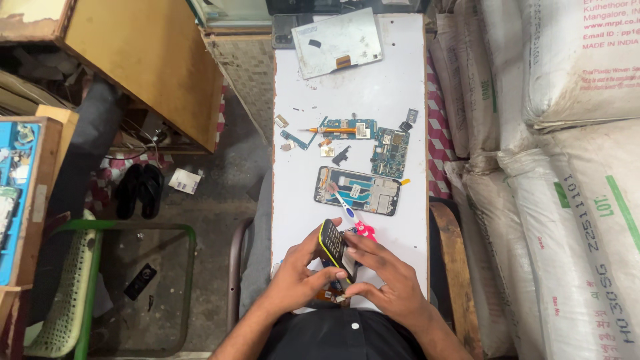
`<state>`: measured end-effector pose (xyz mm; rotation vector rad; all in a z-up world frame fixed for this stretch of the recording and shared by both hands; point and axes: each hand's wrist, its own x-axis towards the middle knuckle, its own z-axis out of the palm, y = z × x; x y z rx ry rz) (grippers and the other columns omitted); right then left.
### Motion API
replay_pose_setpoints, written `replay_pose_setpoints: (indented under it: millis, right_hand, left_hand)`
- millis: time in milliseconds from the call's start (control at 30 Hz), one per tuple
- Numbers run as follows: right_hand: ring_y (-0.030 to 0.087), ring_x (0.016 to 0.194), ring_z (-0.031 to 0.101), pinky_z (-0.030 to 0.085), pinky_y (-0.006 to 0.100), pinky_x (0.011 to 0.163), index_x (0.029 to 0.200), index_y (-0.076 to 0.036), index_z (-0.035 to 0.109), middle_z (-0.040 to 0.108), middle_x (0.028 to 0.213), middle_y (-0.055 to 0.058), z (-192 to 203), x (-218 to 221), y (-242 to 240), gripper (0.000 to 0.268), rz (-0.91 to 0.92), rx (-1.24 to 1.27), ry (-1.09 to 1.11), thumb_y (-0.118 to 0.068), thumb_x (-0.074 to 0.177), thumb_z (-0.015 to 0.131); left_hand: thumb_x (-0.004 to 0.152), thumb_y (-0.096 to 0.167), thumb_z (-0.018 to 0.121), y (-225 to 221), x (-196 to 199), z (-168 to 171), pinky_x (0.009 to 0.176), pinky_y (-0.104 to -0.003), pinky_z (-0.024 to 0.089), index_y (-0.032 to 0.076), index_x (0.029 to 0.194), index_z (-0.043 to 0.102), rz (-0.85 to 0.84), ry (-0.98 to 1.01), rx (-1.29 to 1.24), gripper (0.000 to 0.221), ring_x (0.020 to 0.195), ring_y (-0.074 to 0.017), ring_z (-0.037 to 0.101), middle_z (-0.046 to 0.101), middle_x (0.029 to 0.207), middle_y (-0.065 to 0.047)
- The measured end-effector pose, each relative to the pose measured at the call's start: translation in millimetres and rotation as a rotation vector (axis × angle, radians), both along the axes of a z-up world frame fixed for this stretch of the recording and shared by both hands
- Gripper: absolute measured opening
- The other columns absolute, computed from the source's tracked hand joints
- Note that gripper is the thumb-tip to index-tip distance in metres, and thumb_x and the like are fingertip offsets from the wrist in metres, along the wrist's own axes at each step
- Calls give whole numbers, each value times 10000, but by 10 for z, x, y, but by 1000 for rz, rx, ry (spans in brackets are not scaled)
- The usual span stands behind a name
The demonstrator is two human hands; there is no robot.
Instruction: The person disassembles a yellow feature phone, removes the back cover and battery, and uses a screwdriver to pry open the casing. They inspect the internal components and reassemble the phone, placing the back cover and battery back in place.
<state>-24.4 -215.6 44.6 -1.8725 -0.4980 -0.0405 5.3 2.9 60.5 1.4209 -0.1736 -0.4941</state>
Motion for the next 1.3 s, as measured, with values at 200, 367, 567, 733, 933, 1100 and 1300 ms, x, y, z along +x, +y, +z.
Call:
replay_pose_setpoints:
  millis: [200,367,567,733,933,1100,1300]
  right_hand:
    - [320,1342,622,537,410,1081,1349,-54,633,607,1464,176,31,21,7,610,33,-43,30,-256,812,839]
    - [318,1349,624,547,405,1077,1352,-64,643,598,1480,177,19,-16,8,588,24,-44,13,-237,819,822]
    - [332,1324,626,557,415,1063,1325,-37,640,609,1448,175,67,-11,43,588,-39,-46,-62,-203,798,841]
    - [304,1163,706,590,381,946,1262,-12,648,658,1371,163,160,41,37,589,-67,-205,-188,-235,760,860]
    - [297,1141,717,591,373,948,1223,-13,683,690,1326,142,177,65,28,495,-42,-157,-190,-202,791,832]
    - [282,1156,719,568,371,993,1183,-12,703,727,1271,124,111,21,23,386,-126,-94,-117,-109,827,815]
    - [257,1151,709,572,346,976,1187,-2,689,720,1259,156,105,-26,33,348,-152,8,16,-31,858,799]
  left_hand:
    - [867,61,776,-24,-44,-130,998,-343,564,13,1554,408,3,-30,-17,781,1138,-169,666,674,1298,-119]
    - [837,74,794,-51,-37,-148,1012,-371,563,19,1567,365,-16,-78,9,849,1117,-167,670,622,1412,-118]
    - [829,31,796,-71,-17,-12,872,-322,658,32,1565,323,-38,-109,86,875,1281,-183,631,497,1540,-104]
    - [836,31,772,-73,10,24,754,-298,661,91,1608,285,-55,32,161,914,1055,-159,735,714,1242,-122]
    - [838,-24,784,-83,-25,-157,968,-361,582,119,1655,101,53,20,-54,1075,1093,-178,689,669,1244,-151]
    - [857,-27,755,-95,-30,-290,1021,-367,554,133,1676,52,117,60,-247,1091,1181,-204,643,616,1322,-162]
    - [922,-24,732,-71,38,-349,1033,-383,579,154,1702,60,160,26,-396,1045,1205,-283,664,592,1373,-222]
